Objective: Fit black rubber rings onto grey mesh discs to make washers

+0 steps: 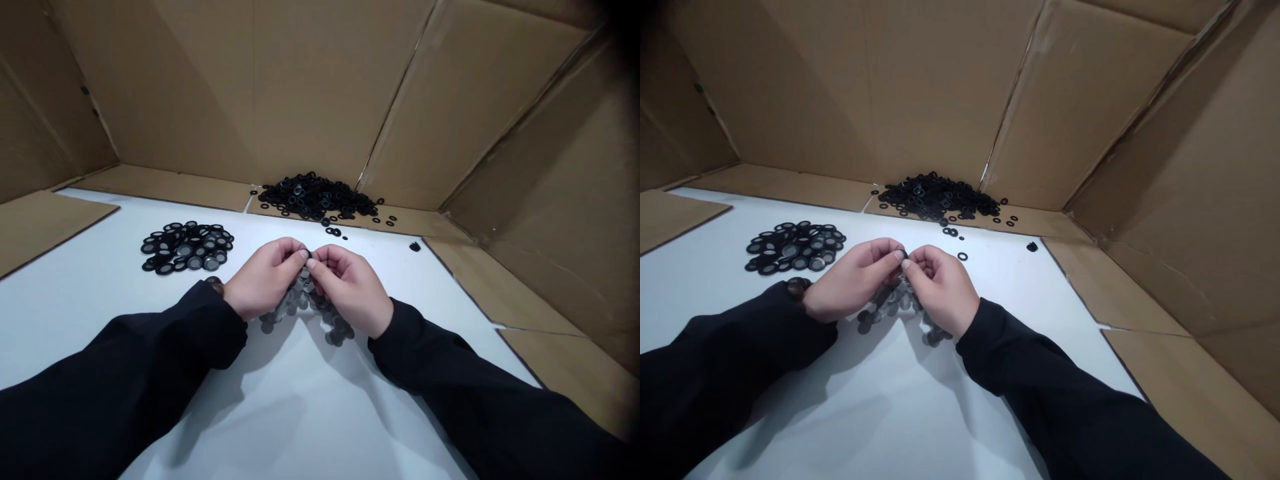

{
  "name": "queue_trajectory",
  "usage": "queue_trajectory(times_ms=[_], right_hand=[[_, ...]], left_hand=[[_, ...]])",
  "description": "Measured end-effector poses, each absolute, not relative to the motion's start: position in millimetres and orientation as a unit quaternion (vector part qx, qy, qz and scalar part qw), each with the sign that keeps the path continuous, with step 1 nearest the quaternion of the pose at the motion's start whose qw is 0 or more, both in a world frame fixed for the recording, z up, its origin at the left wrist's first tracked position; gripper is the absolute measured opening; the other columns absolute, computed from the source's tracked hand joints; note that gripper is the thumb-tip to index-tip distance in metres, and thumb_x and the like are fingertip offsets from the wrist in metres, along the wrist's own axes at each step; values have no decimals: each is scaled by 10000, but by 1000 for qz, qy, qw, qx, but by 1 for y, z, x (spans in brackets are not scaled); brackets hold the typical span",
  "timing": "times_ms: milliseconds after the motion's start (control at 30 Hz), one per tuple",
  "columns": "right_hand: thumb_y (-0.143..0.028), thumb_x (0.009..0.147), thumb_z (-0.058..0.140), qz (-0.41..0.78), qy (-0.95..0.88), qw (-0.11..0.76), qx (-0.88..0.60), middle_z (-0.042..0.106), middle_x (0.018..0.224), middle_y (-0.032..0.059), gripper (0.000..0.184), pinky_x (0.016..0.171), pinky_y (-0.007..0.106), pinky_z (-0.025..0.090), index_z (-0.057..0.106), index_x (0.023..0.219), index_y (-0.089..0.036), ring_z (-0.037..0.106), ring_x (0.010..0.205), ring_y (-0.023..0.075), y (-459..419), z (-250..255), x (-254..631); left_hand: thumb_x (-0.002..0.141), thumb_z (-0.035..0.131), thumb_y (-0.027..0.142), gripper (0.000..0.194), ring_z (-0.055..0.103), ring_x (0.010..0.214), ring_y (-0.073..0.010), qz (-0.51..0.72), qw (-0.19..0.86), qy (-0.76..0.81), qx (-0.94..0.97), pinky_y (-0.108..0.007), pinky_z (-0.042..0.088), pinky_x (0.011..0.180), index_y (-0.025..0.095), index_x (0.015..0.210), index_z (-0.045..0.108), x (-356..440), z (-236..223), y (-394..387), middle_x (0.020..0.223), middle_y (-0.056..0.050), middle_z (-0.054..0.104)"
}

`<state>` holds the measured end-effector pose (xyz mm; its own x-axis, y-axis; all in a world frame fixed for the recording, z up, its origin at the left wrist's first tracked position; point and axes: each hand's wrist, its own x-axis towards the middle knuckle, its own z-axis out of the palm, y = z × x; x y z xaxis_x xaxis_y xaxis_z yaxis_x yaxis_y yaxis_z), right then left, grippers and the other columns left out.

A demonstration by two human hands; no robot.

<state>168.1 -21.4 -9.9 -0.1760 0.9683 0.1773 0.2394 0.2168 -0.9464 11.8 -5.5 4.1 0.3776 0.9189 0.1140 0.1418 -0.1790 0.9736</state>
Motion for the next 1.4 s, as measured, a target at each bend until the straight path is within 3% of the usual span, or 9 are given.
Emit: queue_trajectory(times_ms=[200, 400, 700, 967, 1200, 1400], right_hand=[[-395, 868, 567, 400, -633, 459, -479, 461, 590, -48, 217, 480, 225, 330, 531, 812, -189, 428, 524, 97, -21, -13, 168], [-411, 868, 572, 415, -629, 463, -466, 470, 610, -48, 234, 480, 217, 330, 531, 815, -186, 416, 528, 89, -22, -15, 166], [-420, 850, 591, 408, -621, 472, -474, 468, 592, -47, 255, 476, 221, 327, 534, 780, -182, 411, 524, 90, -24, -10, 165], [-389, 829, 612, 421, -637, 452, -461, 508, 596, -34, 235, 479, 217, 347, 553, 757, -173, 446, 523, 89, -24, -10, 164], [-419, 777, 677, 452, -582, 492, -464, 499, 570, -45, 279, 452, 204, 318, 559, 757, -167, 411, 495, 74, -25, -11, 162], [-426, 771, 678, 470, -564, 486, -474, 542, 554, -38, 280, 458, 211, 361, 577, 761, -165, 461, 480, 82, -24, -10, 162]], left_hand=[[893, 495, 339, 215, 416, 601, -103, 381, 465, 424, 678, -238, 345, 542, 150, 825, 571, 11, 7, -5, 687, 17, 505], [901, 482, 363, 243, 375, 539, -92, 362, 501, 424, 662, -235, 315, 501, 168, 763, 530, 11, 9, -5, 627, 34, 450], [867, 526, 367, 213, 395, 524, -88, 372, 488, 425, 665, -232, 337, 510, 162, 820, 560, 13, 10, -8, 637, 37, 489], [863, 544, 387, 254, 398, 540, -87, 386, 532, 410, 632, -224, 324, 509, 157, 756, 554, 13, 8, -6, 630, 35, 485], [828, 594, 347, 203, 429, 558, -87, 383, 548, 398, 628, -211, 332, 519, 158, 760, 575, 11, 10, -4, 635, 37, 498], [835, 586, 322, 184, 418, 543, -82, 383, 557, 399, 619, -210, 318, 515, 159, 755, 552, 10, 7, -3, 622, 39, 479]])
